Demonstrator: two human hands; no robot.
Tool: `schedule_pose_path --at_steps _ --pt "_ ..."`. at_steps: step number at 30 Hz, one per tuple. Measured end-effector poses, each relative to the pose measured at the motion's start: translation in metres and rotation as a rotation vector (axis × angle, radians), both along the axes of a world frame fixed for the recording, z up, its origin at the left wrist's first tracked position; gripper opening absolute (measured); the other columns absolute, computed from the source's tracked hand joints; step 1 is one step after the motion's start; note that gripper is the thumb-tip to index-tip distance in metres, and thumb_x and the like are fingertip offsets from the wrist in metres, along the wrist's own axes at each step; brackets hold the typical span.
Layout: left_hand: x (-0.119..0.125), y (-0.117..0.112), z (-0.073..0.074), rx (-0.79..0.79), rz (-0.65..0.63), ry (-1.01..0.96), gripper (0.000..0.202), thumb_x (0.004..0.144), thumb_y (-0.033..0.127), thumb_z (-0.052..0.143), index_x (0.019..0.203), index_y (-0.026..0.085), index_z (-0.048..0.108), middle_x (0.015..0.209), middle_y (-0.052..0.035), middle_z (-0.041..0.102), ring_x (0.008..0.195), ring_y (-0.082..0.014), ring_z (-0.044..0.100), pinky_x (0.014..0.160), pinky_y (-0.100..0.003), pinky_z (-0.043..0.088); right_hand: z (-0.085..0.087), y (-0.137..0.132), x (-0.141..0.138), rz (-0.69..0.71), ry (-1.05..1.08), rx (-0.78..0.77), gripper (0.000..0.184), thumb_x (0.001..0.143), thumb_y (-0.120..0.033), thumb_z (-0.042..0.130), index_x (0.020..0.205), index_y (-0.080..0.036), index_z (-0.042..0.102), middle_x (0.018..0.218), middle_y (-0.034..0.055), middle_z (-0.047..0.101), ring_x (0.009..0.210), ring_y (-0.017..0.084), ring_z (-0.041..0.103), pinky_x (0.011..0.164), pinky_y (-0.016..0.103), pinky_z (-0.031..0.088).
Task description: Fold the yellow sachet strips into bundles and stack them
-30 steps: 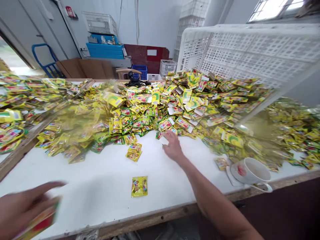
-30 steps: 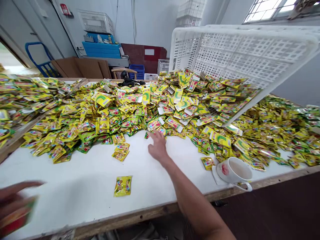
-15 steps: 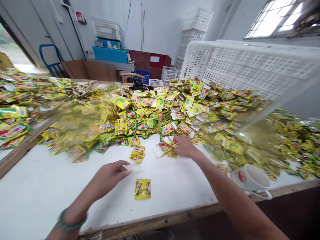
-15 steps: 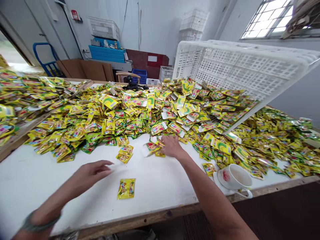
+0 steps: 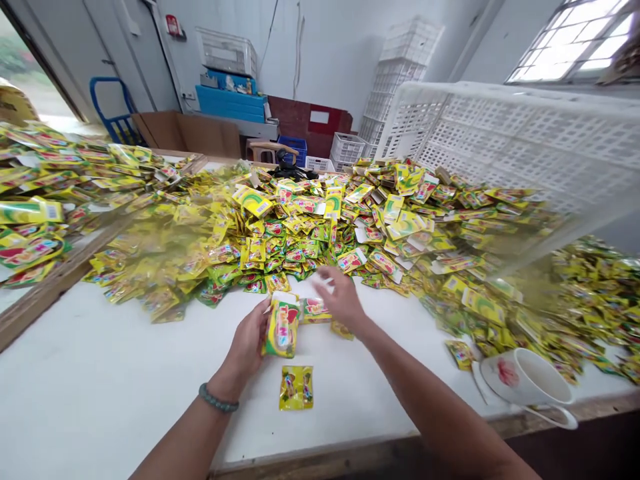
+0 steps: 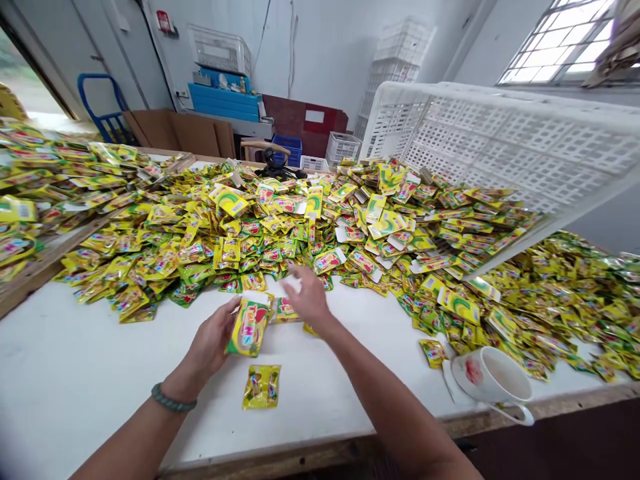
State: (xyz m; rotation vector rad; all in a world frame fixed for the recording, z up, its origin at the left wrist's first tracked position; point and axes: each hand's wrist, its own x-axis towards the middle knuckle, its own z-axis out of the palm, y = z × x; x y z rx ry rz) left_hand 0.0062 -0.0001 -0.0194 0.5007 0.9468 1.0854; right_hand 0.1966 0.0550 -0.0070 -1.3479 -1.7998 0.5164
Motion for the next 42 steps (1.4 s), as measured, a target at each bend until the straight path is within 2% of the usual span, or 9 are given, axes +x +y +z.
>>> schedule_pose_path --at_steps 2,6,11,18,29,33,36,39,42 --pt "-0.002 0.002 0.004 -0.085 -0.041 -0.111 0.046 0.079 0.051 0.068 0.108 0.015 0.064 0.085 -0.0075 0.075 0.07 -0.0204 0.071 0.057 -0.027 0.054 -0.003 0.036 0.013 -0.294 -0.053 0.077 0.039 0.084 -0.038 0.061 0.114 -0.015 0.06 0.11 0.0159 0.065 0.102 0.029 0.059 0.092 0.046 0.046" --pt "0.0 0.001 0.006 -0.079 -0.083 -0.052 0.046 0.064 0.026 0.086 0.103 0.013 0.064 0.086 -0.008 0.075 0.066 -0.0168 0.07 0.06 -0.025 0.054 -0.012 0.071 0.023 -0.26 -0.113 0.007 0.025 0.083 -0.029 0.059 0.104 -0.019 0.065 0.102 0.0112 0.067 0.096 0.026 0.059 0.09 0.042 0.046" --pt "-0.005 -0.002 0.006 0.027 -0.129 0.152 0.057 0.059 0.031 0.09 0.107 0.015 0.065 0.083 -0.0056 0.076 0.065 -0.0176 0.069 0.059 -0.025 0.053 -0.013 0.028 0.002 -0.021 0.348 -0.162 0.039 0.079 -0.04 0.066 0.113 -0.022 0.059 0.07 -0.0041 0.054 0.062 0.014 0.052 0.061 0.027 0.044" --pt "-0.004 -0.007 0.009 0.154 -0.29 0.197 0.053 0.064 0.035 0.087 0.109 0.014 0.068 0.087 -0.0066 0.077 0.073 -0.0193 0.07 0.067 -0.027 0.053 -0.006 -0.029 0.001 0.213 0.629 -0.474 0.048 0.067 -0.043 0.078 0.106 -0.021 0.06 0.072 -0.0025 0.063 0.066 0.015 0.06 0.065 0.029 0.049" --pt "0.006 -0.018 0.003 0.143 -0.499 0.201 0.048 0.07 0.038 0.082 0.112 0.017 0.069 0.079 -0.0041 0.074 0.064 -0.0162 0.066 0.06 -0.025 0.051 -0.009 -0.065 0.017 0.206 0.358 -0.376 0.028 0.072 -0.033 0.075 0.097 -0.02 0.07 0.061 -0.0067 0.052 0.054 0.01 0.047 0.052 0.023 0.041" --pt "0.012 -0.02 0.004 0.054 -0.494 0.171 0.05 0.07 0.039 0.083 0.112 0.017 0.067 0.08 -0.0035 0.073 0.066 -0.0169 0.067 0.061 -0.025 0.051 -0.025 -0.074 0.039 -0.042 0.246 -0.279 0.031 0.085 -0.038 0.061 0.108 -0.018 0.067 0.085 0.0038 0.069 0.072 0.017 0.061 0.068 0.031 0.052" --pt "0.013 -0.021 0.004 -0.015 -0.481 0.174 0.054 0.068 0.039 0.084 0.114 0.019 0.064 0.089 -0.0044 0.075 0.071 -0.018 0.07 0.063 -0.026 0.054 -0.037 -0.068 0.057 -0.286 -0.051 -0.186 0.03 0.083 -0.035 0.064 0.106 -0.017 0.068 0.109 0.0133 0.069 0.096 0.025 0.062 0.089 0.044 0.049" --pt "0.012 -0.021 0.001 -0.038 -0.457 0.168 0.063 0.065 0.032 0.087 0.119 0.021 0.059 0.1 -0.0047 0.075 0.074 -0.0169 0.071 0.066 -0.025 0.055 -0.046 -0.064 0.062 -0.257 -0.278 -0.215 0.032 0.071 -0.029 0.077 0.099 -0.017 0.068 0.117 0.0154 0.065 0.111 0.031 0.055 0.095 0.047 0.045" --pt "0.01 -0.021 -0.003 -0.052 -0.428 0.196 0.068 0.064 0.029 0.088 0.124 0.02 0.056 0.1 -0.0054 0.075 0.075 -0.018 0.071 0.067 -0.026 0.056 -0.049 -0.07 0.063 -0.276 -0.275 -0.303 0.024 0.07 -0.025 0.075 0.09 -0.019 0.063 0.101 0.0095 0.068 0.097 0.026 0.059 0.084 0.039 0.047"
